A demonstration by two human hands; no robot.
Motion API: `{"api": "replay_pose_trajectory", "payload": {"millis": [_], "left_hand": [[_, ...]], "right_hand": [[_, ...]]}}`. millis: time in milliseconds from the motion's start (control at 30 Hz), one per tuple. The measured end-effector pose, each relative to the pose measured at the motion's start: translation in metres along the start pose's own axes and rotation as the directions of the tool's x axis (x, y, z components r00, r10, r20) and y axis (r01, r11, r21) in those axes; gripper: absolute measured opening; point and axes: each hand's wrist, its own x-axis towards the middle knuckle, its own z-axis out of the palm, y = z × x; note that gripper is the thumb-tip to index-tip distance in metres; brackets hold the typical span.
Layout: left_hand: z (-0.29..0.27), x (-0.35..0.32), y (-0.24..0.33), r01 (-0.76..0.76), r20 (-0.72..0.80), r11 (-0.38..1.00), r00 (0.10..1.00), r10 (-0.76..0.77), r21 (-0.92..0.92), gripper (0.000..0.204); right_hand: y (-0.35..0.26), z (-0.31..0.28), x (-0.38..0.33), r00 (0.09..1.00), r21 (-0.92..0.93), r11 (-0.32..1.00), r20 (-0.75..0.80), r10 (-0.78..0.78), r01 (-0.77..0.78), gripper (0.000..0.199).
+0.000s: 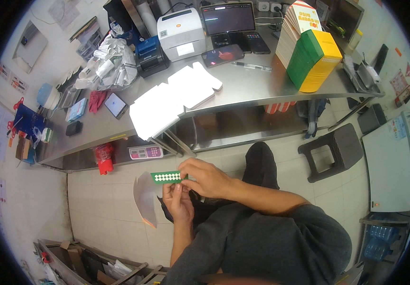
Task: The person folds flat cardboard pieces into small rectangular boxes and stacks them on a metal table. The person repeatedly picks up a flat piece, folds the sides, and places the finished box on a growing stack.
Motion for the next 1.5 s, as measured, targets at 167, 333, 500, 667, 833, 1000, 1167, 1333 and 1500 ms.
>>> {"api": "replay_pose_trajectory", "payload": {"millis": [167,333,500,667,833,1000,1167,1333,1500], "left_hand": [[0.008,-0.002,0.002,0.052,-0.130,0.929,0.992,-0.004,0.367,0.026],[0.004,-0.005,0.005,-0.045,0.034,0.561,0.999,0.030,0.826,0.028],[-0.002,-0.007,-0.002,-0.274,0.263,0.198,0.961,0.082,0.941,0.039],[0.001,-0.010,0.004,-0.030,0.060,0.368,0.996,-0.072,0.929,0.042],[0.004,-0.007,0.010,-0.157,0.166,0.231,0.986,-0.023,0.960,0.041],[0.007,-0.007,0.009,-0.238,0.239,0.089,0.971,0.008,0.967,0.040],[0.014,-0.005,0.006,-0.228,0.228,-0.007,0.973,0.026,0.974,0.042],[0.023,0.008,-0.003,-0.275,0.285,-0.078,0.944,0.168,0.958,0.046],[0.020,0.019,-0.006,-0.174,0.173,0.008,0.983,0.068,0.985,0.043]], "right_hand": [[-0.003,-0.008,0.001,0.973,-0.044,0.981,0.122,0.194,-0.190,0.049],[0.001,-0.016,0.004,0.999,0.077,0.996,-0.023,-0.048,0.049,0.061],[0.012,-0.016,0.007,0.979,-0.074,0.991,-0.166,-0.122,0.111,0.044],[0.016,-0.014,-0.002,0.974,-0.045,0.998,-0.218,-0.051,0.043,0.032],[0.017,-0.008,-0.002,0.936,-0.032,0.998,-0.348,-0.059,0.051,0.024],[0.029,-0.004,-0.004,0.927,-0.019,0.997,-0.370,0.059,-0.072,0.020],[0.046,0.007,-0.007,0.862,0.557,0.787,-0.228,0.452,-0.266,0.017],[0.046,0.019,-0.015,0.868,0.621,0.694,-0.047,0.495,-0.363,0.016],[0.039,0.018,-0.015,0.899,0.536,0.794,-0.136,0.417,-0.288,0.012]]}}
